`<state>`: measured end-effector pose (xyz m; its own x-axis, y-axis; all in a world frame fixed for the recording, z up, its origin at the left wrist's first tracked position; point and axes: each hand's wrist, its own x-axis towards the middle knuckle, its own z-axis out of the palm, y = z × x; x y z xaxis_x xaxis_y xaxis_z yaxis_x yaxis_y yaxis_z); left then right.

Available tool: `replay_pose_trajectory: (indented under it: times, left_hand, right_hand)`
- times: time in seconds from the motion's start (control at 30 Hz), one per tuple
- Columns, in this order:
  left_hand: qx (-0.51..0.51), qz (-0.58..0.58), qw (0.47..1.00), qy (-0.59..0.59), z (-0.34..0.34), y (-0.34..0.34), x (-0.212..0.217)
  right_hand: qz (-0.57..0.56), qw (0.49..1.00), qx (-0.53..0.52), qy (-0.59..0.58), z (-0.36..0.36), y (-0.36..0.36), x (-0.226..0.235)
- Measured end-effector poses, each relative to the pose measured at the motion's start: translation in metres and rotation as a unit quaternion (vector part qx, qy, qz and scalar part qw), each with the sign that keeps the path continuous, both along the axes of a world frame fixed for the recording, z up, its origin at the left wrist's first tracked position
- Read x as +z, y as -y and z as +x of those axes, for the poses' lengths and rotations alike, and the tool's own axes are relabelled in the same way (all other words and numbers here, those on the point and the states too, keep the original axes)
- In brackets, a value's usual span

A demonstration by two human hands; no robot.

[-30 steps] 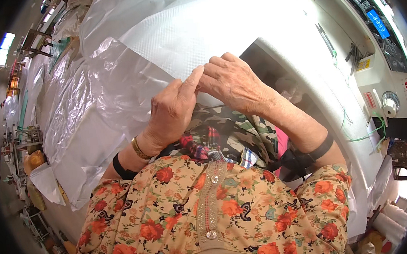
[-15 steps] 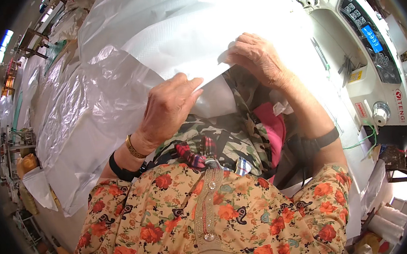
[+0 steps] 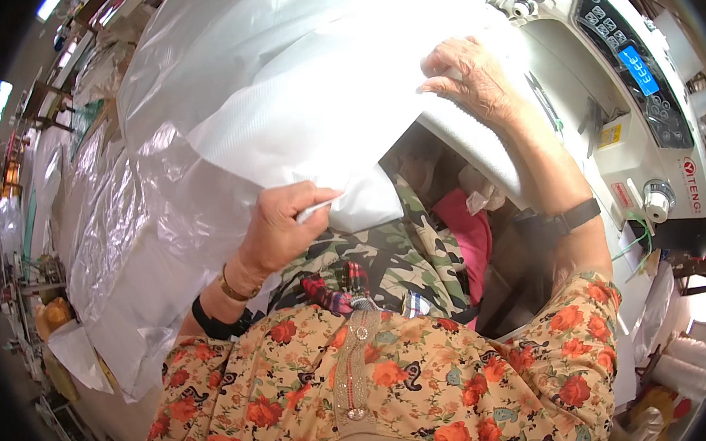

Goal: The recorder is using a sewing machine to sew together large white plastic sheets, likely for heavy-duty bags.

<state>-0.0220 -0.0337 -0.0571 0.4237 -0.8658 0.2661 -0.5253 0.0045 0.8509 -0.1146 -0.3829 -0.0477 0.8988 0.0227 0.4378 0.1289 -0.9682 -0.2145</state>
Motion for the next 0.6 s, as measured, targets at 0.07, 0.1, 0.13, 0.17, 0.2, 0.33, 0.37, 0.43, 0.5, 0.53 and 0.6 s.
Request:
replay_pose_trajectory:
  times: [0.07, 0.1, 0.13, 0.17, 0.2, 0.33, 0.37, 0.43, 0.5, 0.53, 0.6]
  left_hand:
    - [-0.026, -0.035, 0.996, 0.078, -0.009, 0.004, -0.004]
    - [-0.038, -0.048, 0.993, 0.096, -0.01, 0.008, -0.006]
    - [-0.041, -0.068, 0.99, 0.115, -0.012, 0.01, -0.005]
    - [-0.055, -0.074, 0.987, 0.133, -0.013, 0.012, -0.004]
    - [-0.068, -0.057, 0.982, 0.164, -0.015, 0.012, -0.003]
    - [-0.085, -0.114, 0.976, 0.164, -0.014, 0.004, 0.006]
    - [-0.073, -0.114, 0.979, 0.151, -0.012, 0.002, 0.009]
    - [-0.067, -0.105, 0.981, 0.148, -0.012, -0.001, 0.013]
    - [-0.084, -0.112, 0.978, 0.156, -0.014, 0.003, 0.016]
    - [-0.092, -0.123, 0.974, 0.165, -0.015, 0.004, 0.018]
    - [-0.09, -0.122, 0.977, 0.148, -0.017, 0.009, 0.02]
  right_hand:
    - [-0.022, 1.0, -0.004, 0.005, -0.009, 0.014, 0.001]
    - [-0.009, 1.0, -0.018, -0.004, -0.009, 0.019, 0.0]
    - [-0.003, 1.0, -0.022, 0.006, -0.012, 0.022, 0.003]
    - [0.009, 1.0, -0.018, 0.012, -0.011, 0.023, 0.007]
    - [-0.003, 0.999, -0.026, 0.022, -0.012, 0.022, 0.011]
    - [-0.083, 0.978, -0.188, 0.016, -0.006, 0.004, 0.037]
    - [-0.117, 0.977, -0.171, 0.045, -0.006, -0.003, 0.043]
    - [-0.051, 0.975, -0.202, 0.072, -0.006, -0.016, 0.042]
    - [0.119, 0.945, -0.302, 0.035, -0.017, -0.023, 0.038]
    - [0.104, 0.942, -0.315, 0.041, -0.021, -0.022, 0.036]
    - [0.128, 0.949, -0.283, 0.056, -0.028, -0.014, 0.032]
